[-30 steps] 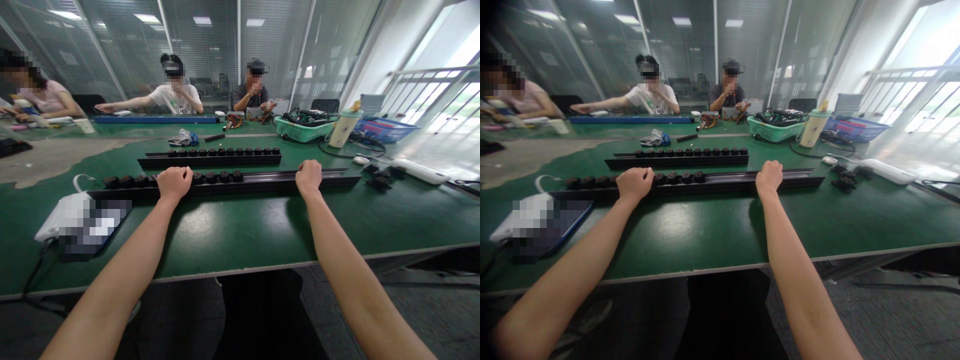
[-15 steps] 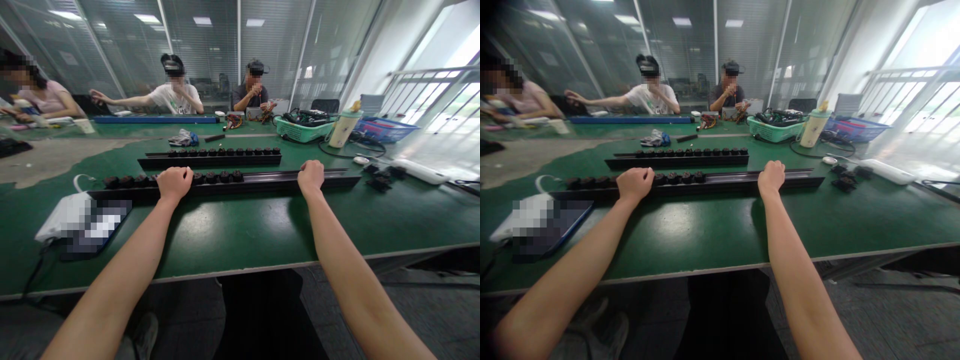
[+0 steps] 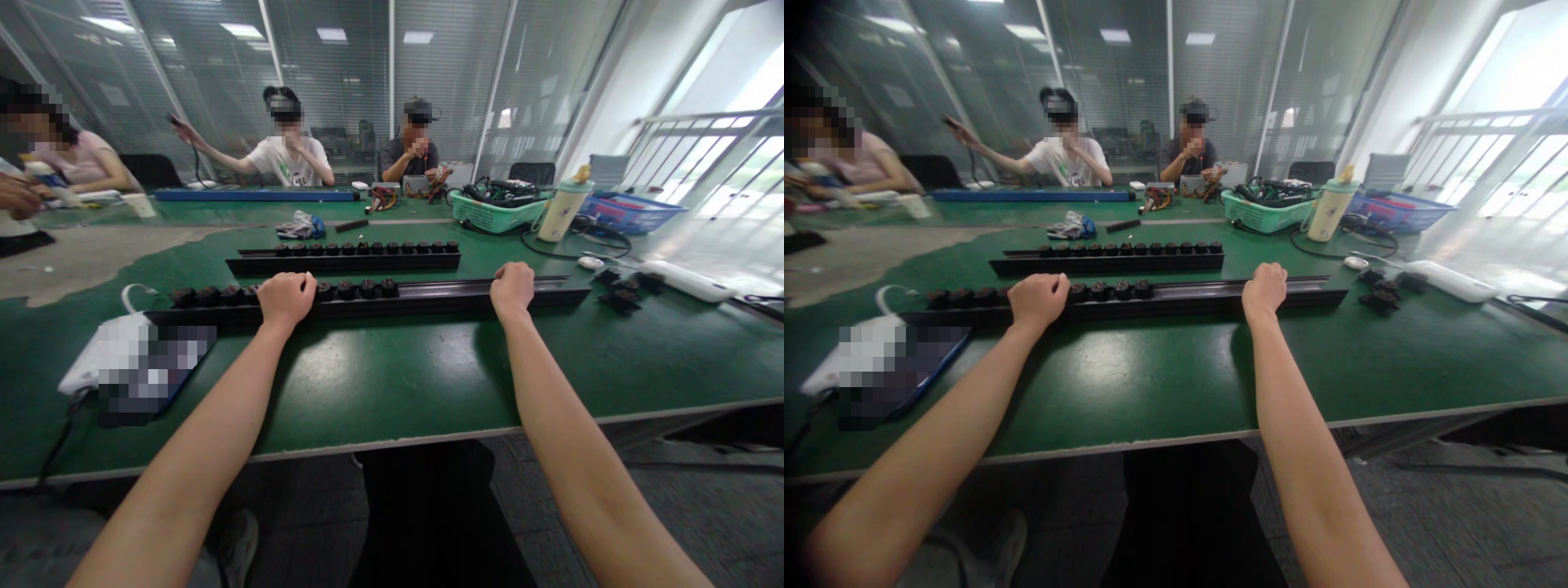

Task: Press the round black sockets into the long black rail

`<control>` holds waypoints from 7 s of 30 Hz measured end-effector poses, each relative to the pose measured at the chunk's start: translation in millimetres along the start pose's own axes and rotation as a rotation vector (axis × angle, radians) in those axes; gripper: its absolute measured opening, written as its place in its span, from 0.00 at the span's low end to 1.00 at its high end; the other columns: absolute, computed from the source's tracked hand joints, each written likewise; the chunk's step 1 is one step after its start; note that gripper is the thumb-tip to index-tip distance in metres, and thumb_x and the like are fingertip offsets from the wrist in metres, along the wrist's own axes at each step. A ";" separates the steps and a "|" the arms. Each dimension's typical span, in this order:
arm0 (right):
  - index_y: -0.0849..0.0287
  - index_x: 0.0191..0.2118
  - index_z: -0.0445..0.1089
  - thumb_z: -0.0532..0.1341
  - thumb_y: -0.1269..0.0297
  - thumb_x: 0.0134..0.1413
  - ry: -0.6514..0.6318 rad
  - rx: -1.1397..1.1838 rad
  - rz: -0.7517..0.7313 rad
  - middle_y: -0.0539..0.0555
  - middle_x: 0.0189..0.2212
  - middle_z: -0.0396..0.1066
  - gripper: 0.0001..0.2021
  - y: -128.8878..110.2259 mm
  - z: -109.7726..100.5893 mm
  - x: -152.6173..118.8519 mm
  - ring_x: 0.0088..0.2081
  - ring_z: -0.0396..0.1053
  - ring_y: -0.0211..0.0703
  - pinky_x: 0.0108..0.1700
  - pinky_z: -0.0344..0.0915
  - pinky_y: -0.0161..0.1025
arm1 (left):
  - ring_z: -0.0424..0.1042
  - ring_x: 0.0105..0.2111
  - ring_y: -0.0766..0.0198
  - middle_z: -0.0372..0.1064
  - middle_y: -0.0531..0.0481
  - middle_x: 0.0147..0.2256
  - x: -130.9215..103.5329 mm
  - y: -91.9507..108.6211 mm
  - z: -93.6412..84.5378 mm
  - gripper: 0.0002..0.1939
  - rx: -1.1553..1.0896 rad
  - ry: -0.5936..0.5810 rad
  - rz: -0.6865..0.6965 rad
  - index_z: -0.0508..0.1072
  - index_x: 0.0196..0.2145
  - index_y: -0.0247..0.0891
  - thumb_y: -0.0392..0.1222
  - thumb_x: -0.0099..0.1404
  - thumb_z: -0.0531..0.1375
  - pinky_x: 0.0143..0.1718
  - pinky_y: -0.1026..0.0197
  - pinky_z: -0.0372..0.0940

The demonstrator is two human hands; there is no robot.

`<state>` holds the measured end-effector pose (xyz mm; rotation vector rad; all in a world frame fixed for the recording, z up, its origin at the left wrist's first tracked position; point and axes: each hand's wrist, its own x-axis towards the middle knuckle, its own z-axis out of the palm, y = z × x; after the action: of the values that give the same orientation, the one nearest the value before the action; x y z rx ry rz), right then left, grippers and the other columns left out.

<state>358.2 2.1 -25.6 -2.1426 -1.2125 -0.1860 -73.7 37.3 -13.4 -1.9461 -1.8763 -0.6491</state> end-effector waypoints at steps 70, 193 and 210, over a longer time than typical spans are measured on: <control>0.55 0.40 0.78 0.58 0.65 0.63 -0.015 0.310 -0.549 0.62 0.45 0.81 0.10 98.6 1.7 34.4 0.51 0.76 0.57 0.62 0.69 0.56 | 0.77 0.40 0.46 0.80 0.36 0.38 -2.0 -2.8 -2.2 0.29 0.008 0.013 0.032 0.82 0.34 0.37 0.51 0.76 0.45 0.34 0.53 0.57; 0.54 0.43 0.80 0.53 0.67 0.60 0.129 0.499 -0.469 0.63 0.51 0.79 0.17 115.2 28.4 37.2 0.58 0.73 0.59 0.68 0.65 0.64 | 0.76 0.37 0.48 0.80 0.35 0.37 -3.9 -4.4 -0.7 0.31 0.027 0.056 0.031 0.82 0.33 0.36 0.50 0.77 0.44 0.34 0.54 0.55; 0.56 0.44 0.79 0.53 0.68 0.59 0.116 0.449 -0.444 0.64 0.52 0.79 0.18 114.4 26.8 37.4 0.58 0.73 0.59 0.67 0.66 0.63 | 0.76 0.36 0.49 0.80 0.36 0.37 -3.1 -1.7 -1.6 0.30 0.021 0.048 -0.001 0.83 0.33 0.36 0.50 0.77 0.45 0.33 0.54 0.54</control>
<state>466.3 4.8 -84.7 -1.4465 -1.4849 -0.2027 -75.5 33.9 -13.9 -1.8999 -1.8476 -0.6675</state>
